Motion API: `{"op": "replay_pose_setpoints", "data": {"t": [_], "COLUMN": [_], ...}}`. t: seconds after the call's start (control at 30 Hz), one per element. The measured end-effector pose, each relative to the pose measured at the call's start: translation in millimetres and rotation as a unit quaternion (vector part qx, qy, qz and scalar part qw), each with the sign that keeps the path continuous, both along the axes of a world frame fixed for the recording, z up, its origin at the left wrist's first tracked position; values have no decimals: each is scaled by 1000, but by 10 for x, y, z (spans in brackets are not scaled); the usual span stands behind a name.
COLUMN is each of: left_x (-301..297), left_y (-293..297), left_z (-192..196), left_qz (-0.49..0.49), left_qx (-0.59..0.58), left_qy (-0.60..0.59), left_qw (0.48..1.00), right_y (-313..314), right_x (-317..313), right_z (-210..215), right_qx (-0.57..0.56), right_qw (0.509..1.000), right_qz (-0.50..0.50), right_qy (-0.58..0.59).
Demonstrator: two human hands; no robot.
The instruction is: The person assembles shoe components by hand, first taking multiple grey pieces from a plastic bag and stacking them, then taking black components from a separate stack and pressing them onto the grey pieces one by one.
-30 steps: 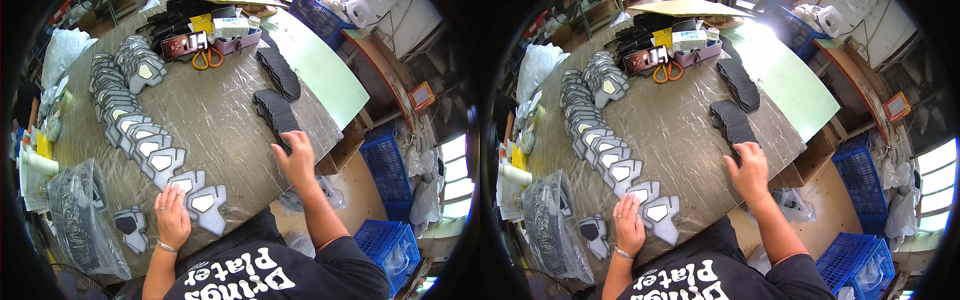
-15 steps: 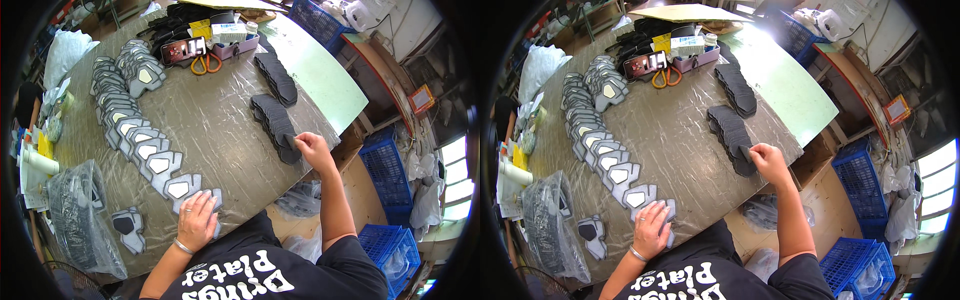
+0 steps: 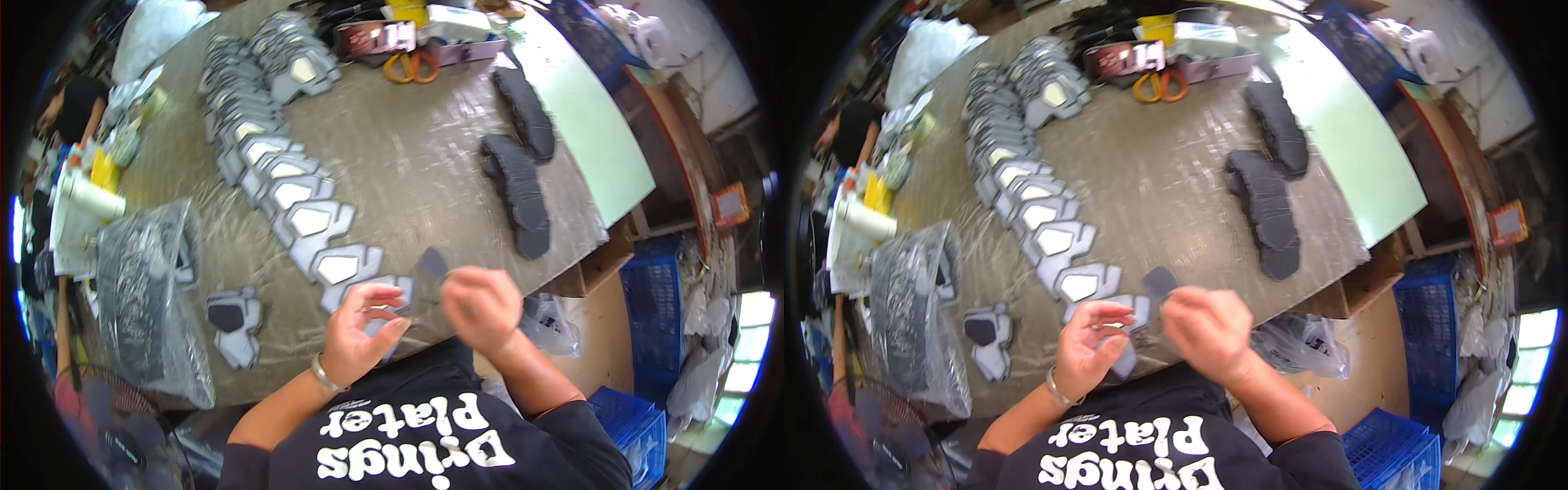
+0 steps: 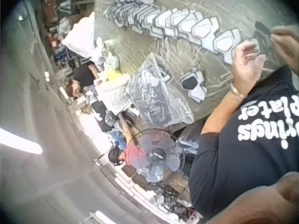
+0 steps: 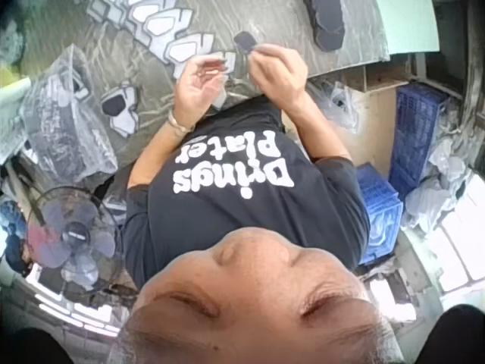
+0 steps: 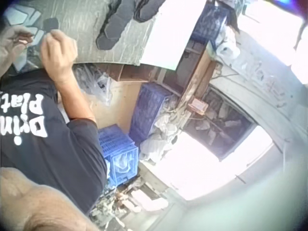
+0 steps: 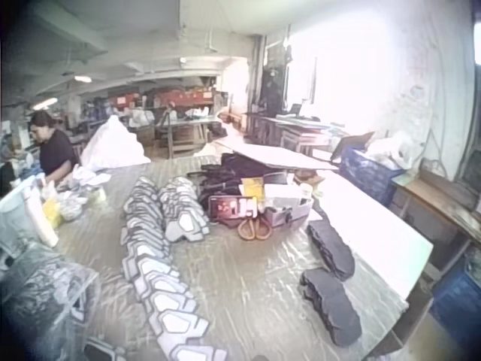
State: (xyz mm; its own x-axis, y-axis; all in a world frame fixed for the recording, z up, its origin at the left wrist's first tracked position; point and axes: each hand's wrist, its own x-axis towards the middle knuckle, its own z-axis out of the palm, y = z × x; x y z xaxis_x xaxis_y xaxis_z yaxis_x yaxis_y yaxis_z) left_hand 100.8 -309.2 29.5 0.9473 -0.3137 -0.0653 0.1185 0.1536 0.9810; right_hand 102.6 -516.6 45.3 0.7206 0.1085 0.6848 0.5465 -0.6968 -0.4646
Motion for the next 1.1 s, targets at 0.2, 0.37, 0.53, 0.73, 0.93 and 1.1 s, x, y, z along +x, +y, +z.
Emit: {"op": "replay_pose_setpoints", "data": {"t": [0.2, 0.37, 0.53, 0.73, 0.93, 1.1], "left_x": [-168, -199, -199, -279, -290, -311], "left_y": [217, 490, 503, 616, 606, 612], "left_z": [-146, -162, -64, -260, -333, -382], "left_qz": [95, 60, 64, 13, 23, 31], "left_qx": [25, 106, 223, 451, 450, 442], "left_qy": [138, 108, 8, -351, -359, -351], "left_qw": [986, 987, 973, 821, 818, 825], "right_y": [356, 246, 295, 413, 488, 518], "right_x": [-121, -72, -64, -7, 48, 45], "right_z": [-113, -105, -124, -209, -222, -253], "right_qx": [41, 155, 181, 253, 216, 191], "right_qw": [961, 873, 810, 774, 790, 804], "right_qz": [183, 81, 79, 22, 17, 4], "right_qy": [202, 455, 552, 579, 574, 564]}}
